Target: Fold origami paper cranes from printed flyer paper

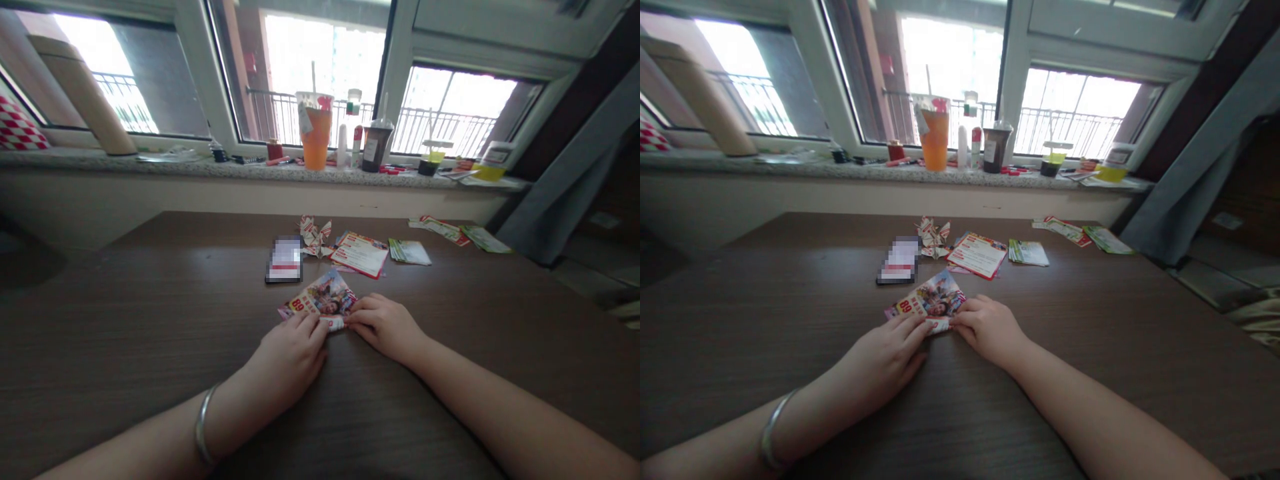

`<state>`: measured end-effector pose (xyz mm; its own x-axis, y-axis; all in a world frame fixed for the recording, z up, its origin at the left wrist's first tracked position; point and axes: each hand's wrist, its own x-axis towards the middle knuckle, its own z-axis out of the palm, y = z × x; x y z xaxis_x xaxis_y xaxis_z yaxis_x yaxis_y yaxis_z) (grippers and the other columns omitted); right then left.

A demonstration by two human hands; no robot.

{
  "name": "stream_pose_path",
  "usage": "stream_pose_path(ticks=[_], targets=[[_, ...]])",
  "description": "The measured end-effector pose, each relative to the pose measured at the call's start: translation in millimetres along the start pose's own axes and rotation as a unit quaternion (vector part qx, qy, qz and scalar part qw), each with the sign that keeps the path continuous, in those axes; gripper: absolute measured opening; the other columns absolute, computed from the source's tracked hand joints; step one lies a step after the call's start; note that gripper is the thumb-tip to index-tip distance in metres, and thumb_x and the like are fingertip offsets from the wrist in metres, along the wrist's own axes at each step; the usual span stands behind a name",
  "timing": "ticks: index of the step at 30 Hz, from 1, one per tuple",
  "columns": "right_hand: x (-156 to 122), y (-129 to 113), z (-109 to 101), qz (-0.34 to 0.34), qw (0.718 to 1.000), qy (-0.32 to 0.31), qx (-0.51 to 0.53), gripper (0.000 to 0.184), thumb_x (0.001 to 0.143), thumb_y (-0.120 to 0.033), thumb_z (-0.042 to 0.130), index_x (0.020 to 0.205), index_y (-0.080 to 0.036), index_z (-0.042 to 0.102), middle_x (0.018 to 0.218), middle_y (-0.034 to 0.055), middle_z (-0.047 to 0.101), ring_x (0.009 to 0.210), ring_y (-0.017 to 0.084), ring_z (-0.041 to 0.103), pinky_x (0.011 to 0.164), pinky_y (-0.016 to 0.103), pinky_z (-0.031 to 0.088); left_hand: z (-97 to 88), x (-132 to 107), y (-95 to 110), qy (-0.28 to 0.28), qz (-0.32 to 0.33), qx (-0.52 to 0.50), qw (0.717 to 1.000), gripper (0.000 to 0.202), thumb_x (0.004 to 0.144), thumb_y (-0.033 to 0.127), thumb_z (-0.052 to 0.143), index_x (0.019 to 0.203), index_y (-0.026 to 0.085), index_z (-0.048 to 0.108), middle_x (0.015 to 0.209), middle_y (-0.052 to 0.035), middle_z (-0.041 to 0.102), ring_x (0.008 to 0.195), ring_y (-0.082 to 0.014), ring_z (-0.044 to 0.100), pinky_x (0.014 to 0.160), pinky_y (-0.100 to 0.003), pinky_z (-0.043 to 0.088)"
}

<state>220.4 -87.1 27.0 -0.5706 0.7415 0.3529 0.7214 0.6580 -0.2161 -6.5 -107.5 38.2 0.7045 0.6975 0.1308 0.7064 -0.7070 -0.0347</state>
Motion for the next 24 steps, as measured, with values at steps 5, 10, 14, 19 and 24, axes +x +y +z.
stream_pose_path(ticks=[5, 10, 14, 19, 24], targets=[[-0.1, -0.7, -0.3, 0.002, 1.0, -0.001, -0.013, 0.021, 0.093, -0.032, 0.054, 0.094, -0.027, 0.074, 0.097, 0.0026, 0.071, 0.088, 0.017, 0.06, 0.077, 0.029, 0.047, -1.3, 1.5, 2.5, -0.021, -0.018, 0.006, 1.0, 0.034, 0.089, 0.02, 0.046, 0.121, 0.013, 0.056, 0.112, -0.0149, 0.061, 0.102, -0.0285, 0.058, 0.085, -0.043, 0.052], [0.1, -1.8, -1.7, 0.002, 1.0, -0.002, -0.018, 0.021, 0.094, -0.033, 0.053, 0.097, -0.028, 0.074, 0.096, 0.0027, 0.07, 0.088, 0.017, 0.06, 0.077, 0.029, 0.048, -3.1, 0.8, 4.4, -0.003, -0.012, 0.019, 1.0, 0.026, 0.089, 0.02, 0.047, 0.108, 0.013, 0.063, 0.106, -0.0142, 0.063, 0.095, -0.0275, 0.058, 0.083, -0.042, 0.051], [0.4, -2.0, -1.8, 0.002, 1.0, -0.003, -0.024, 0.023, 0.094, -0.033, 0.052, 0.096, -0.027, 0.074, 0.095, 0.0036, 0.07, 0.087, 0.017, 0.059, 0.077, 0.029, 0.048, -4.2, 1.6, 5.3, -0.014, -0.021, 0.026, 0.999, 0.027, 0.089, 0.024, 0.048, 0.108, 0.012, 0.063, 0.106, -0.0147, 0.063, 0.098, -0.0283, 0.058, 0.085, -0.041, 0.05], [0.8, -1.6, -1.6, 0.004, 0.999, -0.01, -0.03, 0.023, 0.094, -0.032, 0.052, 0.097, -0.027, 0.074, 0.096, 0.0035, 0.07, 0.088, 0.017, 0.059, 0.077, 0.029, 0.047, -1.7, 2.1, 4.9, -0.021, -0.028, 0.02, 0.999, 0.028, 0.09, 0.026, 0.048, 0.109, 0.011, 0.062, 0.106, -0.0161, 0.063, 0.098, -0.0301, 0.057, 0.085, -0.045, 0.05], [1.1, -0.1, -1.6, 0.002, 1.0, -0.008, -0.03, 0.021, 0.093, -0.033, 0.053, 0.097, -0.028, 0.074, 0.095, 0.0031, 0.069, 0.087, 0.017, 0.059, 0.076, 0.029, 0.047, 1.3, 1.1, 3.6, -0.017, -0.019, 0.012, 1.0, 0.028, 0.09, 0.025, 0.046, 0.109, 0.011, 0.062, 0.105, -0.0157, 0.063, 0.098, -0.03, 0.058, 0.084, -0.045, 0.05]])
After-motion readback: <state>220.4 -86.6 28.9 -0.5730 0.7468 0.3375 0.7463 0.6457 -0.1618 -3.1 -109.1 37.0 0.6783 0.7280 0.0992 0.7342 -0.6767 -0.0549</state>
